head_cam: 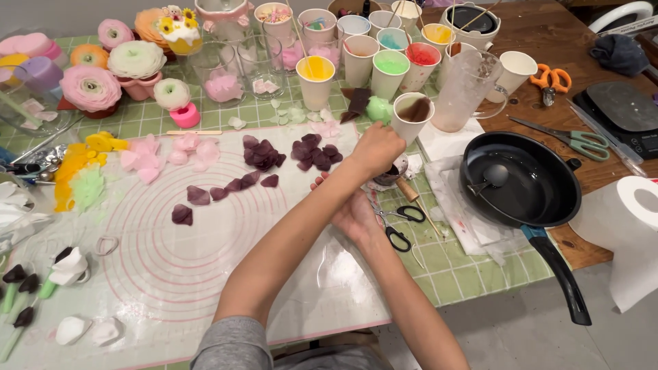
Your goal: Dipping individual wax petals into a dark liquid wax and assembling them around a wick to create a flower candle.
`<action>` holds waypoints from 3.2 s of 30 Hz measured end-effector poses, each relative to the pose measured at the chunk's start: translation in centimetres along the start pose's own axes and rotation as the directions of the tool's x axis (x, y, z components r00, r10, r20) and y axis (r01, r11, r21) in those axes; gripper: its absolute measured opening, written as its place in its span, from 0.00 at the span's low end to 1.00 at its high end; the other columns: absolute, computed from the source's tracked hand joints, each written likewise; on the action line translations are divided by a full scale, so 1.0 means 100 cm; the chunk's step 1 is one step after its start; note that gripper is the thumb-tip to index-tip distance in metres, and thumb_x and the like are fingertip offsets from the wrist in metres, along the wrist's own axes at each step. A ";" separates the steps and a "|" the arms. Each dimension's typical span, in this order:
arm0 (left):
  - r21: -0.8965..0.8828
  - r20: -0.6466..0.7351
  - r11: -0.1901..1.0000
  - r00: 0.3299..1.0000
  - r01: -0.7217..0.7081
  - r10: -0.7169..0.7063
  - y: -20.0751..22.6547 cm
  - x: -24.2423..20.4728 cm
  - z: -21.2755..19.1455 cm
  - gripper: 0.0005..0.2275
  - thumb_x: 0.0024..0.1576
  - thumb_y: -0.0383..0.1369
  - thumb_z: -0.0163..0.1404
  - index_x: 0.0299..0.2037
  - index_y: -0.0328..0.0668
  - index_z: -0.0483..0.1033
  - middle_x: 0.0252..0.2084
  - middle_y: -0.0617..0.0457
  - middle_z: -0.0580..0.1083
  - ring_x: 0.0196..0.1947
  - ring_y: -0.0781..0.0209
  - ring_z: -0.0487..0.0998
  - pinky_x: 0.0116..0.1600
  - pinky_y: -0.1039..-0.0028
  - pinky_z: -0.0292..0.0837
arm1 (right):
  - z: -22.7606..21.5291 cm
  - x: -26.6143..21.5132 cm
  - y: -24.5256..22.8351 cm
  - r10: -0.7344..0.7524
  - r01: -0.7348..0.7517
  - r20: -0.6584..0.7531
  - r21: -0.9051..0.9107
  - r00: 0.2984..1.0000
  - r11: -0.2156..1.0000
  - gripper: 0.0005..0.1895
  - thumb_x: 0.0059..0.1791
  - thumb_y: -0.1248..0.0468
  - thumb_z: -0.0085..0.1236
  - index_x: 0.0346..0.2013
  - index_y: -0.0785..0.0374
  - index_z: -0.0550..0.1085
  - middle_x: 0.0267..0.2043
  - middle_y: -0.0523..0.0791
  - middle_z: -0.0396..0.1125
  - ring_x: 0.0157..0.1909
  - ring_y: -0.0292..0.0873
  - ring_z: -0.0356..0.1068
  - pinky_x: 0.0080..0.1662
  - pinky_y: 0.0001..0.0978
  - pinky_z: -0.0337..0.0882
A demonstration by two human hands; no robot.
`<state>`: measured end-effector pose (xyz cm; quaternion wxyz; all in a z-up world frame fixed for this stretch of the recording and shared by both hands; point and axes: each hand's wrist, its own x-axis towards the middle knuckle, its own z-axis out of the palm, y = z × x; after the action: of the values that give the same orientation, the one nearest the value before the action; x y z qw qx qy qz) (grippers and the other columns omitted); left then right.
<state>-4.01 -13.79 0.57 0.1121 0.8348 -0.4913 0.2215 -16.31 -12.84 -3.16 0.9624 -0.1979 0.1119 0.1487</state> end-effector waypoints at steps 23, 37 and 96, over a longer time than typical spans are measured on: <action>-0.590 0.059 0.757 0.950 0.280 -0.305 -0.034 -0.044 -0.106 0.05 0.46 0.28 0.58 0.32 0.39 0.82 0.29 0.47 0.81 0.32 0.50 0.84 0.40 0.63 0.78 | -0.034 0.024 0.001 0.024 -0.023 -0.025 0.014 0.999 1.000 0.18 0.57 0.55 0.43 0.51 0.67 0.70 0.50 0.51 0.70 0.53 0.50 0.70 0.55 0.44 0.73; -0.193 -0.087 0.981 0.995 0.021 -0.039 -0.011 -0.145 -0.123 0.03 0.47 0.24 0.54 0.31 0.38 0.78 0.33 0.48 0.78 0.39 0.52 0.79 0.49 0.65 0.69 | -0.043 0.030 -0.002 0.014 -0.012 0.066 -0.022 0.998 1.000 0.21 0.60 0.50 0.43 0.50 0.67 0.71 0.48 0.47 0.72 0.50 0.43 0.71 0.54 0.40 0.71; -0.910 0.155 0.221 0.782 0.352 -0.604 0.002 -0.175 -0.139 0.14 0.59 0.22 0.48 0.55 0.40 0.75 0.44 0.51 0.82 0.40 0.61 0.82 0.44 0.68 0.79 | -0.014 0.010 -0.001 0.048 -0.044 0.103 -0.036 0.994 0.998 0.21 0.59 0.49 0.38 0.50 0.61 0.71 0.51 0.48 0.70 0.54 0.47 0.68 0.58 0.46 0.67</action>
<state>-15.13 5.22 4.31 0.6648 0.7105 -0.2286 -0.0325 -15.56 -13.26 -4.66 0.9597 -0.2034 0.0640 0.1828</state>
